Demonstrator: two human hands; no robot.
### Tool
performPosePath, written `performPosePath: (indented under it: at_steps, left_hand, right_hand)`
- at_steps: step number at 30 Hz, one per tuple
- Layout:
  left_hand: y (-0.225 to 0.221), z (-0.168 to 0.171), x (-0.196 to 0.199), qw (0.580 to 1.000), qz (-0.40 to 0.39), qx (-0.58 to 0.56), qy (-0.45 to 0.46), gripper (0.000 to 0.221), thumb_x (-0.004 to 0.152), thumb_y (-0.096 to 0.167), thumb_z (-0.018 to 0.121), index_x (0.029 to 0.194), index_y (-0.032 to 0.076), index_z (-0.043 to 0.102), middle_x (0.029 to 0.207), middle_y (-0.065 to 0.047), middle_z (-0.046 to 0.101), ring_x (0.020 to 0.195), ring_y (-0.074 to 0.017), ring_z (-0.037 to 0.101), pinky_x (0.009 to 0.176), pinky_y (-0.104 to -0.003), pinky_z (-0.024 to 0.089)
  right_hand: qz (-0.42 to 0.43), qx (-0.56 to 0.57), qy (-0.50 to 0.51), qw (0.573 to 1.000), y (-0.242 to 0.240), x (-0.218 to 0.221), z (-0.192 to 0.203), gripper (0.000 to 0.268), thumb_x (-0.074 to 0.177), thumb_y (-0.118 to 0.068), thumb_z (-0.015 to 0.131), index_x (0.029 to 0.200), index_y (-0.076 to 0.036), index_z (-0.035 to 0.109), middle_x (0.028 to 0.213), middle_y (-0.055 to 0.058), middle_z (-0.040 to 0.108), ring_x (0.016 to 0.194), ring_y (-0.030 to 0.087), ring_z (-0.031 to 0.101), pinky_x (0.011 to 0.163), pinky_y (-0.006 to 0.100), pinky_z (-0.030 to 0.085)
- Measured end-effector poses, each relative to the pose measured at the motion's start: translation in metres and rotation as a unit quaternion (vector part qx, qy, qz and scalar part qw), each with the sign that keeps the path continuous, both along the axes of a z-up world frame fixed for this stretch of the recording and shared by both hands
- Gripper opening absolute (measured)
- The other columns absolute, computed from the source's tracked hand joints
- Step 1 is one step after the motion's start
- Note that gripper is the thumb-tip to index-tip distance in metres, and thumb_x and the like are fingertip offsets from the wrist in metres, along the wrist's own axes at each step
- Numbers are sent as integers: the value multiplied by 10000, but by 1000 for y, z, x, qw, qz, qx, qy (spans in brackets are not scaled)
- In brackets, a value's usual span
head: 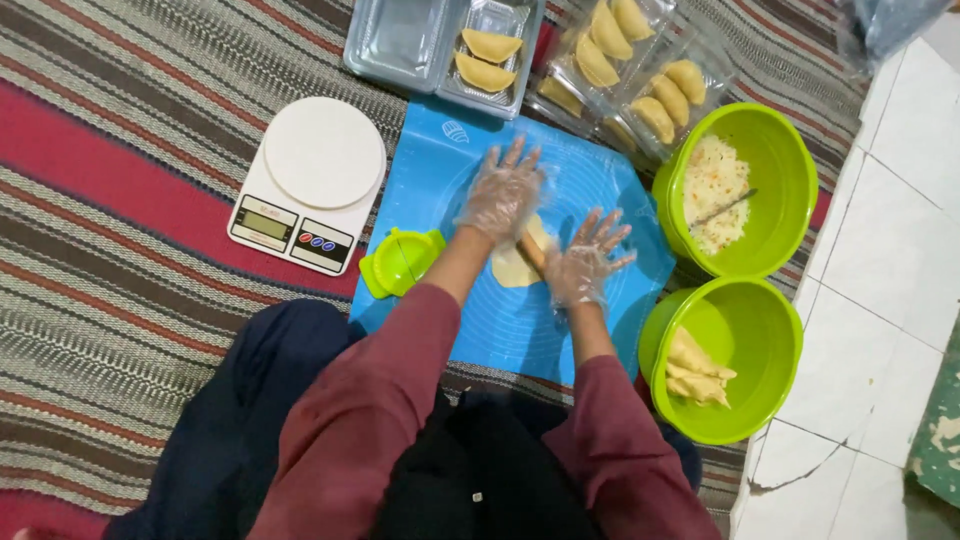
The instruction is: Rolling out small pieces of dough with a rolling pin and placing them into a pastry mold.
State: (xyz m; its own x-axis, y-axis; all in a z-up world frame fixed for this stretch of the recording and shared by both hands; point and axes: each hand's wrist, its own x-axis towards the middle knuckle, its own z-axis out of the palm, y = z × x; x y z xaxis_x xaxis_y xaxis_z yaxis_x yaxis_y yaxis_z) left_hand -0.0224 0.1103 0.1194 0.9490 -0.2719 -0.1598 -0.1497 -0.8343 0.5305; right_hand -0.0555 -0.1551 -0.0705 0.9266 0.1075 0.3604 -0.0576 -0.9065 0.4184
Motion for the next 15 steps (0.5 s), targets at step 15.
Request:
performPosePath:
  at_steps: [15]
  left_hand:
    - [-8,-53,-2,997,-29,75,-3,586,1056,375,413,1611,196,354,1727,17,199,1594,-317,87,1231,-676,-15]
  right_hand:
    - [-79,126,14,989,62,-46,63,673,1046,-380,347,1670,-241,137,1736,136,101,1567,486,14,1073,876,-66]
